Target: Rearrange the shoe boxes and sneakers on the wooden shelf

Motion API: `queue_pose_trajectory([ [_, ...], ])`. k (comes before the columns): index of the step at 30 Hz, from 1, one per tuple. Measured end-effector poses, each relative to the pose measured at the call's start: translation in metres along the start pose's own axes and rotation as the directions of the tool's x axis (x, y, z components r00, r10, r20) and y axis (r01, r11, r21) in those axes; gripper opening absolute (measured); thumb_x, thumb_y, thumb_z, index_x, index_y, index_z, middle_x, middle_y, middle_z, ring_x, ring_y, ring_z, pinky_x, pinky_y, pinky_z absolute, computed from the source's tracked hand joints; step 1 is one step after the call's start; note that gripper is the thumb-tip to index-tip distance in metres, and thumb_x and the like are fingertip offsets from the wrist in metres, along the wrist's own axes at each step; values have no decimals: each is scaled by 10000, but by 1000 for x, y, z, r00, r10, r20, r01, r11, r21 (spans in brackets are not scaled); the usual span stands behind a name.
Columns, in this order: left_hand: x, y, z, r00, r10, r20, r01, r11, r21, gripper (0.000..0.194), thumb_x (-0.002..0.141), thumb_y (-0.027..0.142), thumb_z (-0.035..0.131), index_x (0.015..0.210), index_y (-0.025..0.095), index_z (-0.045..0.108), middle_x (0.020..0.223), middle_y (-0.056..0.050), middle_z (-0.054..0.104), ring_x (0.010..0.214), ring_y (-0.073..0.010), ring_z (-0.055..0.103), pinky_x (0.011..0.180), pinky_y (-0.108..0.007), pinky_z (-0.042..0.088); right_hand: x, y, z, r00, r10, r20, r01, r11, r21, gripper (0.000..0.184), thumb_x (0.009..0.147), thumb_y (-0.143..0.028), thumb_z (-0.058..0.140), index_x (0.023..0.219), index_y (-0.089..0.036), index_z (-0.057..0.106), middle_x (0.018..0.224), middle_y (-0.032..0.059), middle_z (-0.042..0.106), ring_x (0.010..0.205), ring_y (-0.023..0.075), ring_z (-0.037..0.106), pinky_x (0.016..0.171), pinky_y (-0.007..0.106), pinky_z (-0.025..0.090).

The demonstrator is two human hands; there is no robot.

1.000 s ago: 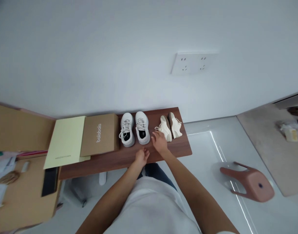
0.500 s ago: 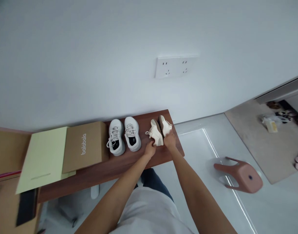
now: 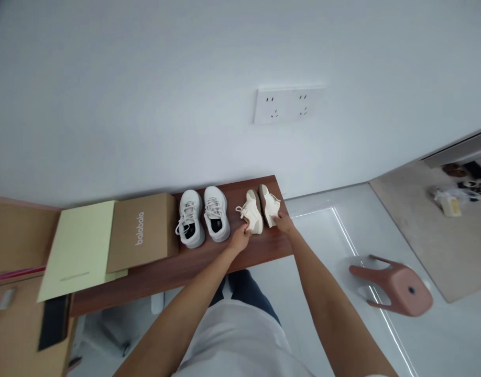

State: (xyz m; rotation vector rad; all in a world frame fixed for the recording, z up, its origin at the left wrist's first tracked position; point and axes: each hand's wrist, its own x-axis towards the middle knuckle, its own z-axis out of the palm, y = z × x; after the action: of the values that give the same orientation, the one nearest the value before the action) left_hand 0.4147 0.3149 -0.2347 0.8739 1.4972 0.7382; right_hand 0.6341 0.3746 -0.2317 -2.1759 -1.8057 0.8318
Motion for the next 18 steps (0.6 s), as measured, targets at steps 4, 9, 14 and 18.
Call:
queue_pose_trajectory([
  [4, -4, 6, -7, 996, 90, -17, -88, 991, 96, 166, 813, 131, 684, 962, 201, 695, 1050, -119, 734, 1158, -290, 638, 1089, -410, 421, 0, -7, -3, 996, -15, 92, 7, 996, 92, 182, 883, -362, 602, 896, -206, 694, 879, 55, 741, 872, 223, 679, 789, 311, 511],
  [9, -3, 23, -12, 990, 96, -98, -89, 993, 76, 170, 799, 108, 705, 939, 204, 697, 1155, -132, 700, 1244, -302, 581, 1148, -399, 347, 2, -27, -5, 994, -104, -10, 105, 994, 39, 201, 886, -393, 605, 864, -206, 674, 907, 62, 731, 919, 227, 660, 831, 311, 490],
  [14, 3, 45, -15, 987, 21, -159, -14, 999, 45, 152, 794, 113, 715, 904, 214, 690, 1159, -123, 681, 1302, -324, 524, 1140, -388, 335, 4, -47, -5, 972, -191, -134, 179, 979, -93, 219, 873, -366, 650, 982, -191, 725, 1005, 112, 740, 1162, 279, 587, 951, 344, 464],
  [18, 6, 51, -16, 983, 31, -184, -18, 997, 70, 156, 784, 77, 703, 862, 210, 678, 1141, -135, 664, 1313, -341, 510, 1127, -399, 332, 1, -59, 0, 972, -191, -136, 170, 973, -153, 244, 901, -345, 632, 1029, -167, 736, 992, 146, 740, 1212, 309, 545, 951, 367, 466],
])
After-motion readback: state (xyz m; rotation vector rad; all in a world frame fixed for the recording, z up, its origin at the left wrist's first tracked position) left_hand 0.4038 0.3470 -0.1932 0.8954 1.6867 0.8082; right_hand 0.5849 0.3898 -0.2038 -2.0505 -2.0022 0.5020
